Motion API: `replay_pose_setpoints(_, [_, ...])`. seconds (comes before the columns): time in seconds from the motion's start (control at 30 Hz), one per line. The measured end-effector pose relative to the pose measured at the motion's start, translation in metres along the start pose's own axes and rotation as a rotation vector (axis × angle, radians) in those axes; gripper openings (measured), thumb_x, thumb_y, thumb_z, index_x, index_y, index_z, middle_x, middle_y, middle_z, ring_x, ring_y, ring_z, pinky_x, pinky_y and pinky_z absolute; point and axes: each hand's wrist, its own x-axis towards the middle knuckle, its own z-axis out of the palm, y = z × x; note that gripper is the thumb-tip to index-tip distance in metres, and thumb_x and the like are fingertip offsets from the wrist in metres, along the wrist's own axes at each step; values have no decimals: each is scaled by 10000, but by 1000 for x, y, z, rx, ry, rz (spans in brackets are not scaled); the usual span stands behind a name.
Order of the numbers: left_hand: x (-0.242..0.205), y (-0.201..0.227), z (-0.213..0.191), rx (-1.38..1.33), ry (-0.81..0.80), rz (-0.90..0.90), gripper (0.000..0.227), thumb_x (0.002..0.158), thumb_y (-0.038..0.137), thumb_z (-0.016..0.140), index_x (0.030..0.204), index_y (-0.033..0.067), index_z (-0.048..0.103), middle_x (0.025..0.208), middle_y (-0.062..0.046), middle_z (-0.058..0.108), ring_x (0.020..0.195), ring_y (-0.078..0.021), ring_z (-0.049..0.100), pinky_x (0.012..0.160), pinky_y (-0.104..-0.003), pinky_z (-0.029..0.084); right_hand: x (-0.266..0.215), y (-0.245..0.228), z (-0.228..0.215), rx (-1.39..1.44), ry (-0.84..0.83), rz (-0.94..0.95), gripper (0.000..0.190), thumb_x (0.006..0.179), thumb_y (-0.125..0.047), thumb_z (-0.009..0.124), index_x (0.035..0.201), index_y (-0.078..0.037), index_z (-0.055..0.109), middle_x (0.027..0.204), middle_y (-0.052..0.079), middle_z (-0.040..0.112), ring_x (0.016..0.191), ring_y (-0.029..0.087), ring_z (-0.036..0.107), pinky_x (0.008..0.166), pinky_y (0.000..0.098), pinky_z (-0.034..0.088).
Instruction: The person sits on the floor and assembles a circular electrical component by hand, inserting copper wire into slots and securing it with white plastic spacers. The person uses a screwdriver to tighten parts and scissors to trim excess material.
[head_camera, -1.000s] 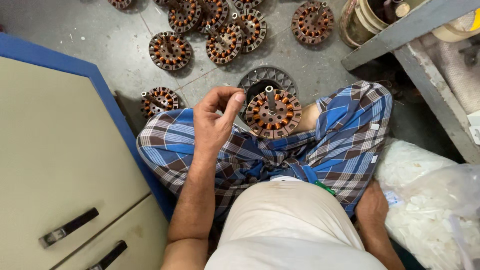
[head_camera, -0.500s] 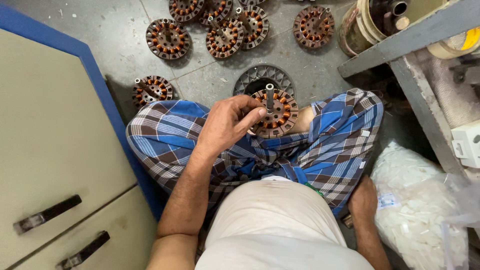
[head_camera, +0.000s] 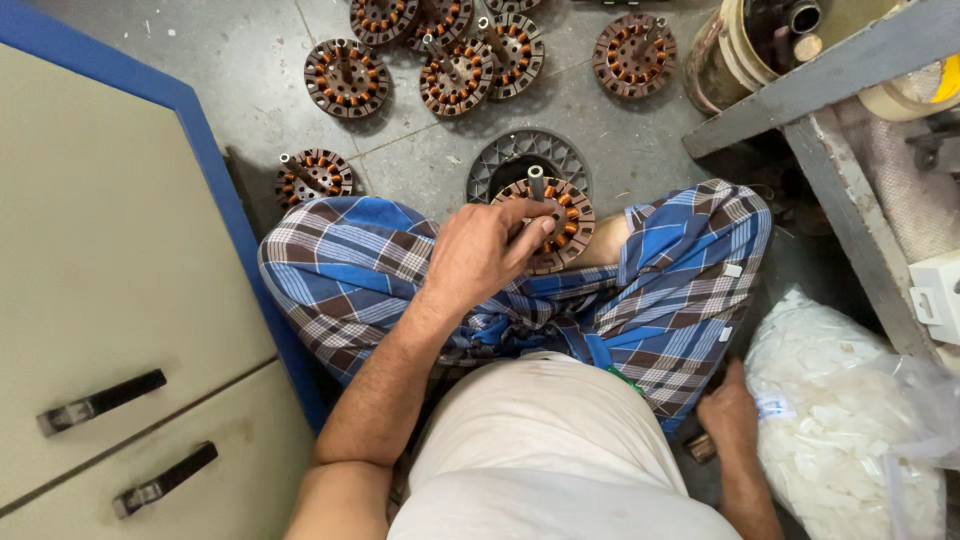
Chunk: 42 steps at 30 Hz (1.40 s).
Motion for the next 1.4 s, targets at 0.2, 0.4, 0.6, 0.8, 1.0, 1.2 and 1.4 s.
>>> replay_pose_setpoints(0.2, [15,9,17,96,64,80,275,931,393,703,1108,200,786,702,-78,749,675,-259,746,639,-422,568,5,20,-5,764,-199,227,790,820,86,654,1556,39,371,1170,231,685,835,196,670,690,322,544])
replay_pose_setpoints(0.4, [14,12,19,115,111,27,226,900,367,728,1044,207,796,727,-58,763,690,-249,745,618,-417,558,-18,-1,-44,982,-162,182,782,800,125,649,1538,19,411,1057,173,649,862,267,686,714,330,558])
replay_pose_setpoints(0.6, [11,13,11,-20,187,133,167,898,291,770,980,146,789,834,-55,786,706,-205,762,638,-361,587,-28,-57,-90,1172,-85,-176,837,782,107,749,1555,72,432,1156,150,646,1062,187,669,886,326,586])
replay_pose_setpoints(0.8, [9,14,10,-103,193,101,166,903,264,770,997,129,794,808,-48,789,689,-138,775,622,-291,604,-32,-128,-141,407,-122,-491,884,572,-48,905,1396,-157,603,1042,88,732,898,170,708,734,340,594])
replay_pose_setpoints(1.0, [12,17,6,-110,168,62,175,912,269,758,985,113,796,754,-28,785,634,-103,754,582,-267,589,-31,-190,-160,66,14,-729,797,674,-172,866,1425,-228,604,974,47,722,790,212,691,693,381,569])
replay_pose_setpoints(1.2, [12,22,4,-132,152,32,178,906,265,761,997,117,800,740,-30,783,624,-110,756,578,-278,578,-26,-215,-166,-44,130,-880,739,715,-207,844,1417,-216,613,1013,40,716,859,234,691,737,380,569])
replay_pose_setpoints(1.4, [12,23,4,-139,200,107,175,894,248,775,990,103,802,806,-46,793,677,-118,768,613,-280,594,-28,-220,-170,-66,179,-911,761,684,-246,855,1407,-217,618,1029,47,720,874,233,699,720,376,573])
